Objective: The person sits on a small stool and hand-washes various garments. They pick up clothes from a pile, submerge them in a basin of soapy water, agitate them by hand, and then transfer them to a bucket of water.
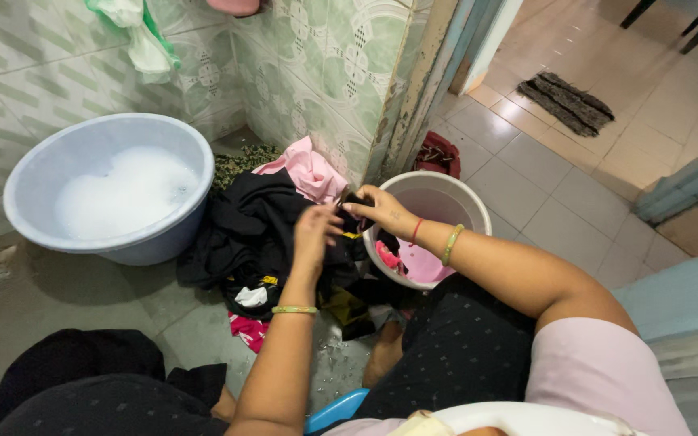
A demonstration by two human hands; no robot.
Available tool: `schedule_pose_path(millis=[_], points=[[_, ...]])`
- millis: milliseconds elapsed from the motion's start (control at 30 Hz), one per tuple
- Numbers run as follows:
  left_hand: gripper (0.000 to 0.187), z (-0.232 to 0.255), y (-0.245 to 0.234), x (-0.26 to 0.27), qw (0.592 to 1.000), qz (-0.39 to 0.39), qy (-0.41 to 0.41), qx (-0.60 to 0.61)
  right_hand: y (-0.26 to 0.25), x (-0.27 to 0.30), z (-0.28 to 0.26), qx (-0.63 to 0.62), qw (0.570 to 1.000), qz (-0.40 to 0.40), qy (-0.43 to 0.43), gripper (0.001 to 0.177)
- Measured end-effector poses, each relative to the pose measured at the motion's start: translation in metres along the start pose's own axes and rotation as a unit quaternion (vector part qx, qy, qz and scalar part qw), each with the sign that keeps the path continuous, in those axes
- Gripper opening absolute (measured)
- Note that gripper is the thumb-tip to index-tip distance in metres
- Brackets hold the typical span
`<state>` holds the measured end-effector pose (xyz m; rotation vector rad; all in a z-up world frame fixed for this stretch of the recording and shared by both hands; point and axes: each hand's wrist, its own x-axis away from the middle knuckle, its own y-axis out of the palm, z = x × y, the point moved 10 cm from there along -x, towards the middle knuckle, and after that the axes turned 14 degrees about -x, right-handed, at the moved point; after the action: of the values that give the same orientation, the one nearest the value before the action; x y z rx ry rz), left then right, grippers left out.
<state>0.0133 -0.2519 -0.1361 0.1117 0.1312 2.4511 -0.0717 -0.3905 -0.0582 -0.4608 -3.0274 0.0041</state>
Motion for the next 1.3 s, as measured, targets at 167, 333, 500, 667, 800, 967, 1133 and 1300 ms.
schedule_pose_path(millis=[167, 333, 500, 667, 800, 967, 1133, 1300], points=[[0.035, 0.024, 0.030, 0.027, 1.000, 0.010, -0.003, -0.001, 0.015, -0.001, 0.010, -0.063, 0.994, -0.084, -0.005, 0.027], [0.033, 0.024, 0.027, 0.024, 0.999, 0.018, 0.024, 0.016, 0.018, 0.004, -0.007, 0.058, 0.989, -0.108, -0.082, 0.026], [0.030, 0.028, 0.014, 0.017, 0.999, -0.019, 0.015, -0.039, 0.020, 0.007, -0.016, 0.001, 0.992, -0.116, -0.048, 0.025], [0.034, 0.049, 0.036, 0.033, 0.901, -0.161, -0.031, 0.402, 0.007, 0.003, -0.039, 0.250, 0.959, -0.047, -0.122, 0.020], [0.030, 0.045, 0.041, 0.034, 0.939, -0.166, 0.023, 0.300, 0.002, -0.006, -0.023, 0.115, 0.992, -0.014, -0.040, 0.018], [0.028, 0.015, 0.015, 0.003, 0.991, -0.060, 0.073, 0.089, 0.032, 0.004, -0.003, -0.340, 0.925, -0.104, 0.134, 0.019], [0.028, -0.008, 0.015, 0.006, 0.971, -0.118, -0.038, 0.204, 0.024, 0.003, -0.006, -0.111, 0.986, -0.092, 0.087, 0.014], [0.033, 0.032, 0.037, 0.036, 0.945, -0.191, 0.018, 0.265, -0.014, -0.016, -0.016, 0.072, 0.996, 0.051, -0.027, 0.010]])
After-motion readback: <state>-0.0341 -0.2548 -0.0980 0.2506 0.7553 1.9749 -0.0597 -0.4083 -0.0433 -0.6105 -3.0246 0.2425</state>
